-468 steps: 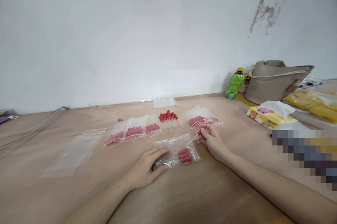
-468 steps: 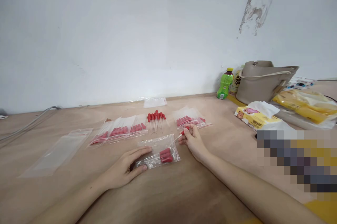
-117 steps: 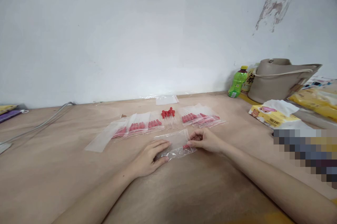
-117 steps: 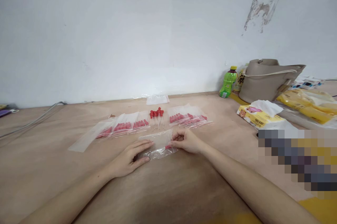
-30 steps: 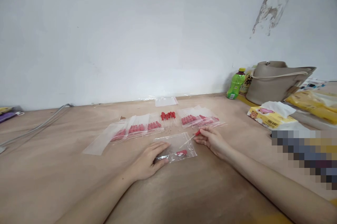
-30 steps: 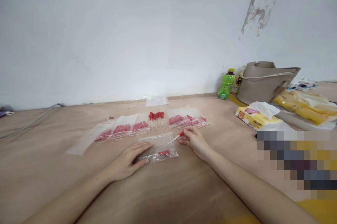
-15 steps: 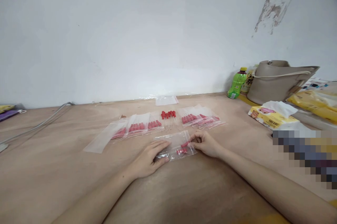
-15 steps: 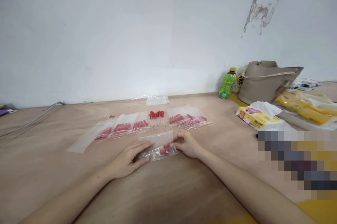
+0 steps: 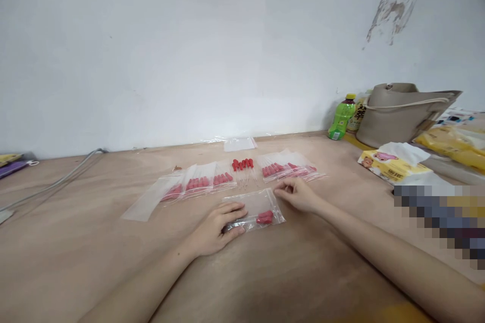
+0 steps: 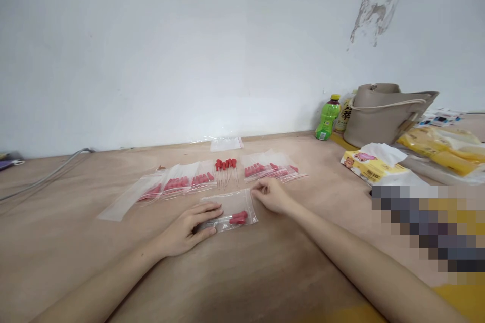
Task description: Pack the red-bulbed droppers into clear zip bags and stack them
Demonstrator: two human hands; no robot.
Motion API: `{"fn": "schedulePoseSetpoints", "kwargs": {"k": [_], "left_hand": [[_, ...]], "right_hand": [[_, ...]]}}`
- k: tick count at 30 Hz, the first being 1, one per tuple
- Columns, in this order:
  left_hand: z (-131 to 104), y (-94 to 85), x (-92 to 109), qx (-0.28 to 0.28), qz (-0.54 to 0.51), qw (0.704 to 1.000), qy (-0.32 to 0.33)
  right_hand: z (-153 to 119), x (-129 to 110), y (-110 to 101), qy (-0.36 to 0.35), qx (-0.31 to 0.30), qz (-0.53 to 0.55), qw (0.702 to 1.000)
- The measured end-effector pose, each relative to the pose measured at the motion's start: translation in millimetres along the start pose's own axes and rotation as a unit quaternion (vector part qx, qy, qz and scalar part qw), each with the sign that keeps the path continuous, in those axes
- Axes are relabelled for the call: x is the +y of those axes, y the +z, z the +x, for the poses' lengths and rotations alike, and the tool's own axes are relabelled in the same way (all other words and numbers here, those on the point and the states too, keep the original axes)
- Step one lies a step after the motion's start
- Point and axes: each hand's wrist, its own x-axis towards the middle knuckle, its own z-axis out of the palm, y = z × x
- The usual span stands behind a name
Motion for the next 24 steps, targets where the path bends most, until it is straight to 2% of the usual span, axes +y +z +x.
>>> {"fn": "schedulePoseSetpoints", "kwargs": {"k": [2,4,9,13,16,19,24], "left_hand": [[0.2,-0.5,-0.1,-0.007,-0.001,1.0,0.004],[0.5,-0.6,-0.6,-0.014,-0.001,1.0,0.006],[0.5,1.3,-2.9,-0.014,0.001,1.0,0.009],[0.0,2.4,-3.6,-0.011,0.004,1.0,0.01],[0.1,2.2,-3.4,-0.01,0.008,1.0,0.01],[0.2,2.0,-3.4,-0.011,0.012,1.0,0.012],[0.0,3.0,-4.5,-0.007,0.012,1.0,0.014]], "right_hand": [[14.9,-0.9,0.9,0.002,0.071,-0.033,0.997],[34.0,-5.4,5.6,0.005,0.108,-0.061,0.992],[83.9,-19.9,30.0,0.09,0.112,-0.122,0.982],[106.7,-22.6,44.0,0.156,0.095,-0.116,0.976],[111.5,-20.9,43.3,0.18,0.08,-0.095,0.976],[106.0,-19.7,33.0,0.171,0.075,-0.066,0.98],[67.0,-14.7,5.9,0.123,0.088,0.003,0.988]]}}
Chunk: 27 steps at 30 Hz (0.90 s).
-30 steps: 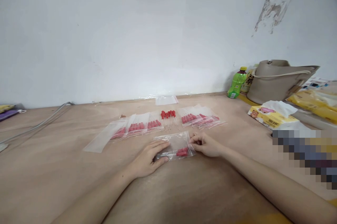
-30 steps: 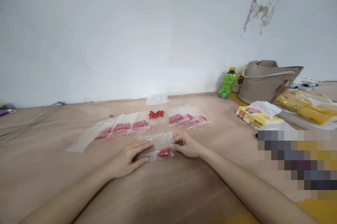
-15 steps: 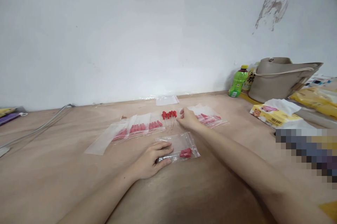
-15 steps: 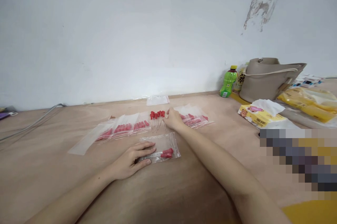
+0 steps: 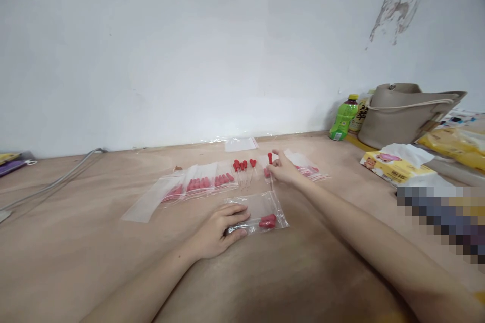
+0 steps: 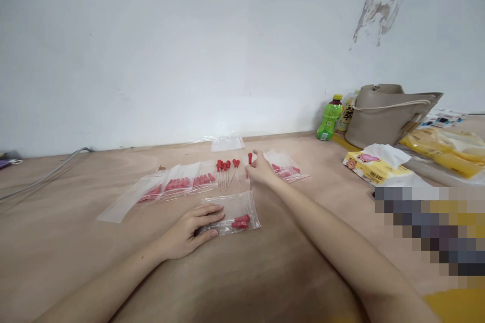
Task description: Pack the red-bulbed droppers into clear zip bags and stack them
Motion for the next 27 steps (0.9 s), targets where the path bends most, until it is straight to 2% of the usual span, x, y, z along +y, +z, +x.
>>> {"fn": "schedulePoseSetpoints", "kwargs": {"k": [4,8,11,14,17,22,27], "left_hand": [[-0.3,0.0,-0.2,0.001,-0.007,1.0,0.0],[-0.4,-0.5,0.6,-0.001,-0.009,1.0,-0.01],[-0.5,-0.6,1.5,0.0,-0.004,1.0,-0.011],[-0.9,-1.0,2.7,0.007,0.001,1.0,-0.019],[-1.8,-1.8,3.8,0.008,0.002,1.0,-0.029],[-3.8,-1.6,4.3,0.007,0.007,0.999,-0.042],[-3.4,-1.1,4.0,0.007,0.012,0.999,-0.044]], "right_hand": [[-37.0,23.8,-17.3,-0.015,0.033,0.165,0.986],[-61.0,39.8,-13.4,0.012,0.065,0.272,0.96],[-69.8,39.2,-4.2,0.04,0.048,0.339,0.939],[-75.9,34.6,0.2,0.066,0.004,0.383,0.921],[-79.3,34.7,-4.4,0.068,-0.051,0.369,0.925],[-76.2,45.2,-19.3,0.037,-0.135,0.253,0.957],[-73.2,45.6,-17.9,0.0,-0.142,0.188,0.972]]}}
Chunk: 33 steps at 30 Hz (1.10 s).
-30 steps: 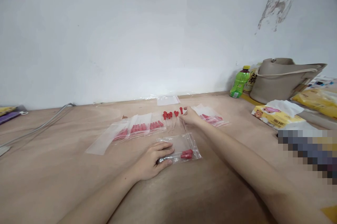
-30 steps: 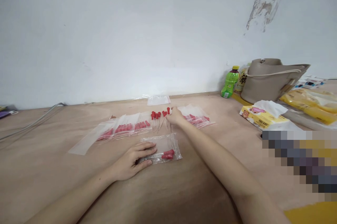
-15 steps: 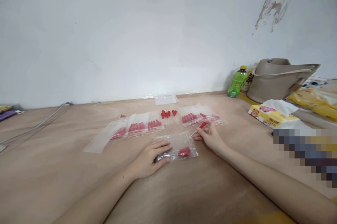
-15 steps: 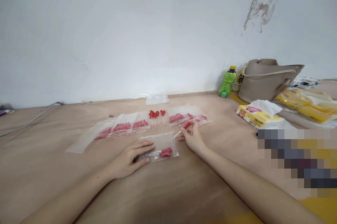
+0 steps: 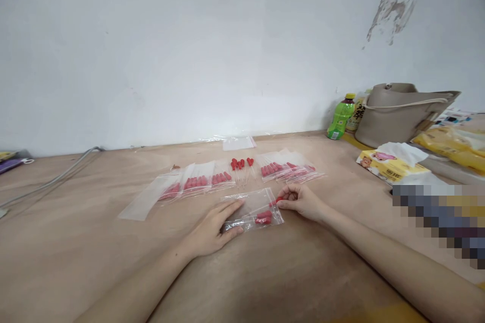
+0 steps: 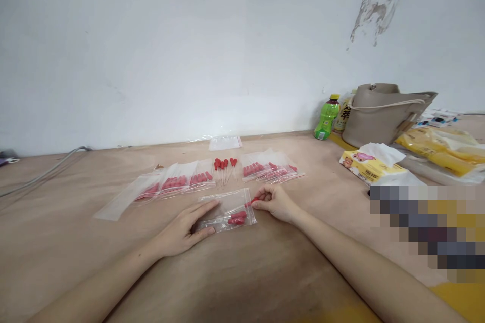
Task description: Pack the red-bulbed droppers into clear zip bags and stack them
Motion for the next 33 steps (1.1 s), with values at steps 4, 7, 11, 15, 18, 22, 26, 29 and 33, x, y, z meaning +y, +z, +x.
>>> {"fn": "schedulePoseSetpoints", "kwargs": {"k": [4,7,11,15,18,22,26,29,33], "left_hand": [[1.3,-1.0,1.2,0.003,-0.001,1.0,0.0],[1.6,-1.8,2.4,0.003,-0.003,1.0,0.0],[1.3,-1.8,2.8,0.004,-0.004,1.0,0.001],[1.3,-1.2,2.2,0.005,-0.003,1.0,-0.001],[1.6,-0.9,1.8,0.006,-0.002,1.0,-0.001],[2.1,-0.9,1.3,0.001,0.0,1.0,0.001],[2.6,-0.5,-0.1,-0.009,0.007,1.0,0.009],[2.9,0.6,-2.0,-0.008,0.007,1.0,0.015],[2.4,1.1,-3.1,-0.008,0.009,1.0,0.016]], "right_hand": [[0.1,-4.2,14.2,-0.01,-0.017,0.01,1.0],[-2.0,-9.5,20.7,-0.025,-0.056,0.019,0.998],[-5.4,-16.0,17.9,-0.018,-0.11,0.016,0.994],[-5.0,-15.6,17.1,0.0,-0.1,0.024,0.995],[-3.5,-12.3,23.3,-0.006,-0.08,0.06,0.995],[-2.7,-10.6,26.4,-0.011,-0.086,0.06,0.994],[4.3,-10.7,12.8,0.005,-0.05,-0.043,0.998],[19.7,-12.0,-0.2,-0.057,0.066,-0.146,0.985],[50.9,-21.3,0.8,-0.118,0.141,-0.281,0.942]]}}
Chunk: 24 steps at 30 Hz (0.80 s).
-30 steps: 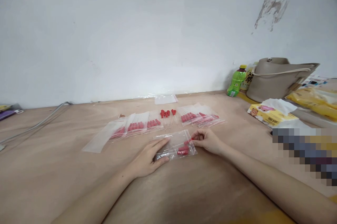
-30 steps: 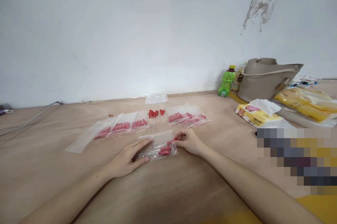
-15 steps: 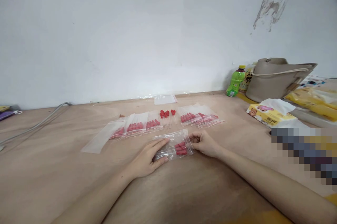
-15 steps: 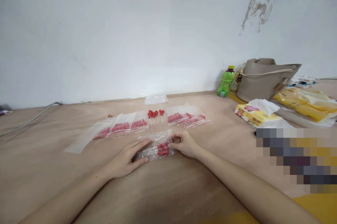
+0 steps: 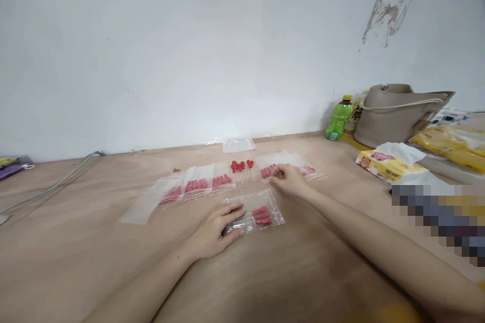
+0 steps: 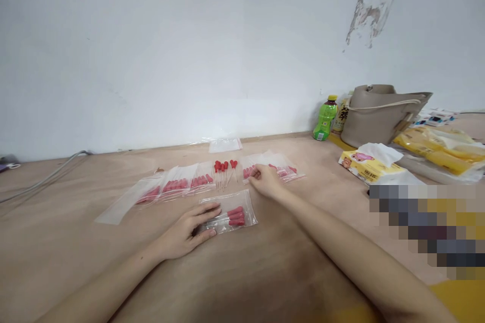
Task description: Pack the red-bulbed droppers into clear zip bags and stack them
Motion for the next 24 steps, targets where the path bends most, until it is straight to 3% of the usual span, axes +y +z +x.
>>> {"fn": "schedulePoseSetpoints", "kwargs": {"k": [4,9,14,16,19,24], "left_hand": [[-0.9,-0.8,1.1,-0.002,0.003,1.0,-0.003],[-0.9,-0.9,1.2,-0.005,-0.002,1.0,0.0],[-0.7,0.4,-0.3,-0.006,-0.006,1.0,0.001],[-1.0,0.3,-0.4,-0.005,-0.007,1.0,0.0],[-1.4,-0.2,-0.3,-0.005,-0.007,1.0,-0.001],[-1.4,0.0,-0.3,0.0,-0.006,1.0,0.002]], "right_hand": [[29.6,-18.8,22.4,0.008,-0.029,-0.11,0.993],[49.6,-33.4,48.8,0.035,-0.052,-0.144,0.988],[46.8,-38.3,42.6,0.036,-0.066,-0.136,0.988],[37.9,-35.6,29.2,0.023,-0.043,-0.09,0.995],[16.8,-21.9,7.8,0.04,0.029,0.061,0.997],[-22.6,5.6,-2.6,0.148,0.096,0.292,0.94]]}}
